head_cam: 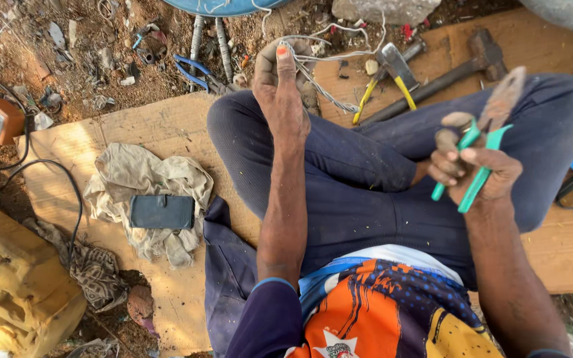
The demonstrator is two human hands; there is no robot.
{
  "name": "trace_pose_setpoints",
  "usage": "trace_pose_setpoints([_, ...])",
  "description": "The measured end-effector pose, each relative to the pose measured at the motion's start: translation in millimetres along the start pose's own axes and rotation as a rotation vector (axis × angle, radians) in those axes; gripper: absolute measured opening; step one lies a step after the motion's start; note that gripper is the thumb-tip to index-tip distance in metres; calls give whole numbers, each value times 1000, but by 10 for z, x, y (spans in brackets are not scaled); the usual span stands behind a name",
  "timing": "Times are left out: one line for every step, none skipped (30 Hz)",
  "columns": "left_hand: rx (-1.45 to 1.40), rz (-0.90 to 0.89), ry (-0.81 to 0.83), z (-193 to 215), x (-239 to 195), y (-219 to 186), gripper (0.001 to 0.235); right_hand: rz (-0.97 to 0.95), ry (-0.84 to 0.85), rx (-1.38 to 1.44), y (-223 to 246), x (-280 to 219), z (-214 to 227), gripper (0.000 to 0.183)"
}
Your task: The person sits cross-legged on a cardboard sheet and twists multiple strands of white wire together by hand. They use pliers to cut and adjust the wire, then continue twisting the bundle into a tight coil.
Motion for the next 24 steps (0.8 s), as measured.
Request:
trace_pose_setpoints([-31,23,2,-6,-1,22,25,-37,-5,74,-65,-2,25,51])
trace_pose_setpoints([-57,38,-1,1,14,16,25,-97,-104,46,-158,33,48,53])
trace_pose_setpoints([-83,54,-5,12,19,9,25,-154,-203,17,-269,49,36,56])
trace_pose_setpoints([-63,53,3,30,-22,14,25,-212,-312,-10,-390,35,11,58])
trace_pose_setpoints([-43,53,11,52,-55,20,25,-279,-336,1,-490,29,-41,60])
trace_pose_setpoints([-24,50,22,59,-73,20,25,-342,-355,10,-570,43,-110,62])
trace_pose_setpoints([27,33,13,61,-83,24,26,-405,-374,20,-630,68,-178,64])
trace_pose_setpoints([78,21,-1,73,-124,22,26,-446,-340,-26,-674,68,-262,65])
trace_pose_setpoints([130,9,-15,86,-166,16,26,-487,-305,-71,-715,76,-336,66])
trace_pose_setpoints([221,-29,-8,91,-187,-1,27,-527,-263,-117,-738,99,-393,67])
trace_pose_setpoints([313,-67,-2,95,-216,-24,28,-525,-260,-214,-753,127,-428,65])
trace_pose_setpoints([403,-104,6,83,-238,-37,28,-519,-258,-312,-749,152,-444,63])
trace_pose_setpoints([453,-108,10,77,-260,-46,29,-512,-255,-410,-744,169,-447,61])
trace_pose_setpoints([502,-113,19,72,-273,-49,30,-503,-241,-477,-756,194,-435,62])
trace_pose_setpoints([552,-117,28,65,-282,-47,30,-492,-228,-544,-746,211,-409,63])
trace_pose_setpoints([566,-97,24,61,-294,-48,30,-479,-217,-612,-744,216,-389,64])
trace_pose_setpoints([580,-78,20,58,-305,-46,30,-485,-220,-698,-756,231,-360,62])
trace_pose_setpoints([591,-56,16,54,-322,-25,30,-493,-226,-787,-751,227,-323,61])
trace_pose_setpoints([578,-73,17,53,-338,-15,31,-501,-232,-875,-760,226,-294,59])
trace_pose_setpoints([563,-93,17,43,-341,-1,32,-509,-222,-831,-757,234,-271,60])
trace_pose_setpoints([548,-113,17,37,-343,9,34,-517,-211,-787,-753,236,-261,62])
trace_pose_setpoints([531,-108,-4,43,-344,13,34,-528,-197,-742,-753,252,-260,63])
trace_pose_setpoints([514,-102,-25,49,-343,13,34,-543,-188,-749,-738,264,-263,62])
trace_pose_setpoints([500,-96,-45,63,-346,4,34,-559,-177,-754,-735,280,-275,61])
Point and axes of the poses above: each hand's wrist, its own x-axis towards the middle knuckle, its own z-axis out of the back of the hand, y = z × x, the point moved 2 cm from there along x, towards the middle knuckle, and after that the axes turned 14 degrees about -x, right-handed, at the moved point
